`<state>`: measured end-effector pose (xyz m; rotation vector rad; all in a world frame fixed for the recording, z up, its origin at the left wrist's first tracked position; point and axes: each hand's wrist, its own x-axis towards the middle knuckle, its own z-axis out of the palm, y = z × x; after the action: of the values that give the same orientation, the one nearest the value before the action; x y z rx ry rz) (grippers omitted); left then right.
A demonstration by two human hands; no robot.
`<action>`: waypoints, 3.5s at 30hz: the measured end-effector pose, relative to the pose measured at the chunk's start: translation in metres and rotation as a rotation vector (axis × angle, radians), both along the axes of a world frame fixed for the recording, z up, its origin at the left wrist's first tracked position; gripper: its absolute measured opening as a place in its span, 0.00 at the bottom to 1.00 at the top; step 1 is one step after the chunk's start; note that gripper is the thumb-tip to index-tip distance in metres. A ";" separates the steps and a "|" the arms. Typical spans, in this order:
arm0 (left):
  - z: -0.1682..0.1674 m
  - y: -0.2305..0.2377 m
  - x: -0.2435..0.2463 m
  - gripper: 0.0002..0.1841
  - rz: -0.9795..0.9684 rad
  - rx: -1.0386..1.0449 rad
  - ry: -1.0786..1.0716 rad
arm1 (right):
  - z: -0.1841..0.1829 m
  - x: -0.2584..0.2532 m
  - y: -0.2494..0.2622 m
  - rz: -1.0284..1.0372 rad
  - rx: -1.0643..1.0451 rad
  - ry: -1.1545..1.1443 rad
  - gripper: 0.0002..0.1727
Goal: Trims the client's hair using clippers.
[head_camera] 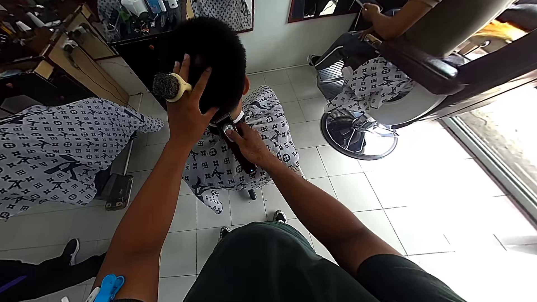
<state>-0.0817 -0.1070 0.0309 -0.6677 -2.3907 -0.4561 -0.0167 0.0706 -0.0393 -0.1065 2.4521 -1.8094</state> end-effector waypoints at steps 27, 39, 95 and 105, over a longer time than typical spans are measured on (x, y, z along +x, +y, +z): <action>0.001 0.000 0.001 0.42 -0.001 0.000 -0.002 | -0.003 -0.014 0.024 0.034 -0.037 -0.056 0.25; -0.061 -0.004 0.066 0.21 -0.183 0.586 -0.049 | -0.066 0.042 0.064 -0.115 -0.612 -0.099 0.25; 0.046 -0.029 -0.025 0.30 -0.378 -0.057 0.027 | -0.049 0.077 0.004 -0.394 -0.732 -0.075 0.16; 0.024 -0.041 -0.049 0.44 -0.393 -0.196 -0.005 | -0.022 0.029 -0.059 -0.408 -0.549 -0.150 0.21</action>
<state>-0.1303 -0.1481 0.0549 -1.2365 -2.3287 -0.3840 0.0120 0.0120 -0.0617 0.5078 1.9123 -2.5053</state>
